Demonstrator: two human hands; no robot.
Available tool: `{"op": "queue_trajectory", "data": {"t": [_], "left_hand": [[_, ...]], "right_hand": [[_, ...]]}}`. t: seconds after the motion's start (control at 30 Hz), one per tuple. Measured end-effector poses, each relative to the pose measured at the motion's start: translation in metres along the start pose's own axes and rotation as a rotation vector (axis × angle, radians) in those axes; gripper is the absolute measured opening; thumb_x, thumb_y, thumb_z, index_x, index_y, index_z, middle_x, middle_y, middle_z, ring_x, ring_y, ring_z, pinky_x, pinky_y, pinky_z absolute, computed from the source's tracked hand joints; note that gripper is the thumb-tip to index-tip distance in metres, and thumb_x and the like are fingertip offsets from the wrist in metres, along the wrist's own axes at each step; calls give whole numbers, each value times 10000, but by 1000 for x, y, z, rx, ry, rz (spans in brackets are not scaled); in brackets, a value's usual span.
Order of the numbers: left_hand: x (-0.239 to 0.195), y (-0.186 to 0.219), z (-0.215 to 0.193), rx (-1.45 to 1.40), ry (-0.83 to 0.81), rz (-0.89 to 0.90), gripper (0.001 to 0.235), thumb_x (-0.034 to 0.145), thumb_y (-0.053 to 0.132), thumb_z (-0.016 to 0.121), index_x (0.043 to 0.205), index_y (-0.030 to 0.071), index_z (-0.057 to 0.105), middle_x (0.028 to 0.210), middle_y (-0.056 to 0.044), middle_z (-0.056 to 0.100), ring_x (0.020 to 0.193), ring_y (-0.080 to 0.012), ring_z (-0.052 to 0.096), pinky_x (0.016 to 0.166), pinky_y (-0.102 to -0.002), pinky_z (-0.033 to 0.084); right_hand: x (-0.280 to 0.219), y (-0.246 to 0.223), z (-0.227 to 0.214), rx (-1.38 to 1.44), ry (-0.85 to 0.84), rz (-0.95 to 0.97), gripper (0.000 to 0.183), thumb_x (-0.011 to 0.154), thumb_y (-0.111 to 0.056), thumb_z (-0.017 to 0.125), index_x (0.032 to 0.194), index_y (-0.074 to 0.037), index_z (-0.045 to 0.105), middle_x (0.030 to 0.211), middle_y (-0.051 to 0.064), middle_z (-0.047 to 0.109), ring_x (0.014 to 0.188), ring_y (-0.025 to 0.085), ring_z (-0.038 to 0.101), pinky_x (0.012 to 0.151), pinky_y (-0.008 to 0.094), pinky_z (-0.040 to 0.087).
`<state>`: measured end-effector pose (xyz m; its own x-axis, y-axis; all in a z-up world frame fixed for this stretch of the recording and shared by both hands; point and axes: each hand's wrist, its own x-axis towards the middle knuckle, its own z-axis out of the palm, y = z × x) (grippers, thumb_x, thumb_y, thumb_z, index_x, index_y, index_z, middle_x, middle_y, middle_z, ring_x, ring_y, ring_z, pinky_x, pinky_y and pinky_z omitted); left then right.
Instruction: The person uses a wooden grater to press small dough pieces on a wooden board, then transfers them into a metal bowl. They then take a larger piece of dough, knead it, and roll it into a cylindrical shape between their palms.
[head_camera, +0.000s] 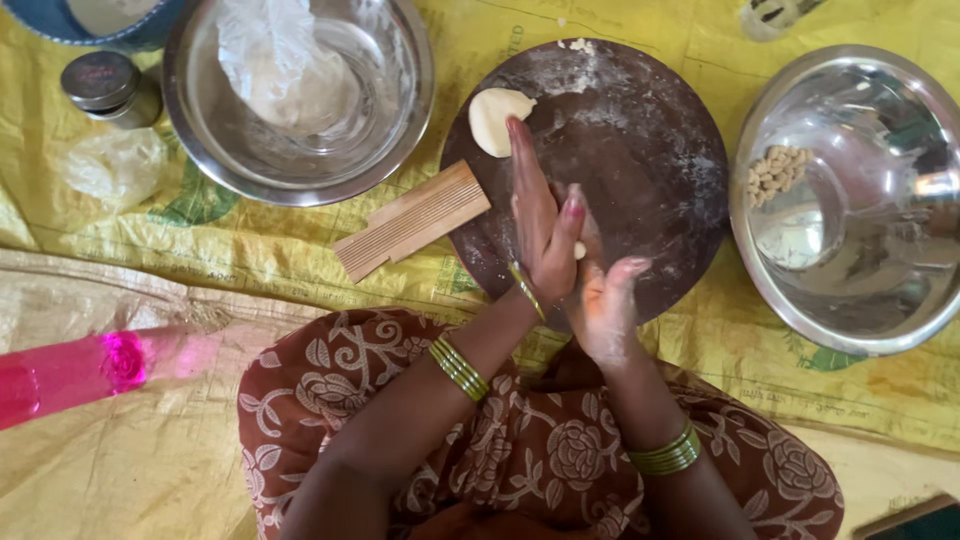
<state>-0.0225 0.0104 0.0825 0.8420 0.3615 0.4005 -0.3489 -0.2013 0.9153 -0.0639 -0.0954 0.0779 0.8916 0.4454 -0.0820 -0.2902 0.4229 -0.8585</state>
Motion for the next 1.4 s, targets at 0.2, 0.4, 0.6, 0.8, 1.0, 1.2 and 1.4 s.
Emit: {"op": "queue_trajectory", "data": {"t": [0.2,0.4,0.6,0.8,1.0,1.2,1.4], "left_hand": [[-88,31,3,185,-608,-53,1090,953,826,165,1685,36,-6,1788,-219,-43,1686,-393,-67,1350,-658,17],[-109,31,7,233,-737,141,1160,925,841,224,1672,-9,-29,1734,-299,-142,1622,-482,-162,1286,-714,-45],[-60,2,3,188,-256,89,742,1040,723,189,1612,251,167,1769,-126,-68,1651,-334,-53,1360,-582,12],[15,-43,-22,16,134,-67,863,1099,666,207,1694,86,-24,1792,-121,-103,1684,-322,-93,1390,-512,2],[-1,-53,-15,-139,114,-185,777,1102,541,204,1680,71,-15,1774,-139,-57,1656,-312,-29,1356,-489,36],[-62,8,11,-305,-455,-490,996,969,713,292,1657,97,-80,1753,-148,-98,1585,-317,121,1255,-452,289],[-102,37,8,-32,-920,-316,1247,824,952,191,1628,96,-227,1671,-279,-332,1552,-479,-314,1192,-692,-186]], "right_hand": [[19,-8,-50,12,-57,-242,991,971,-827,240,1687,-147,153,1769,132,189,1653,308,195,1379,476,177],[32,-10,-82,638,18,-243,1046,937,-846,258,1695,-133,144,1749,167,162,1603,311,234,1331,484,211],[14,2,-9,181,-131,-107,1038,924,-800,392,1686,-158,103,1759,167,123,1563,333,225,1247,556,244],[-1,0,37,-378,-157,-50,1096,903,-895,272,1664,-169,-35,1778,72,-95,1645,281,-92,1321,525,-14],[4,7,29,-434,-154,-62,1075,906,-884,245,1665,-189,-67,1773,15,-134,1641,280,-162,1302,521,-55],[18,1,-24,-223,11,-175,1015,975,-851,163,1687,-131,86,1797,102,61,1676,320,10,1367,506,-16],[33,-5,-74,-163,294,-172,1014,921,-837,135,1670,-154,139,1771,118,122,1647,272,60,1294,473,-6]]}}
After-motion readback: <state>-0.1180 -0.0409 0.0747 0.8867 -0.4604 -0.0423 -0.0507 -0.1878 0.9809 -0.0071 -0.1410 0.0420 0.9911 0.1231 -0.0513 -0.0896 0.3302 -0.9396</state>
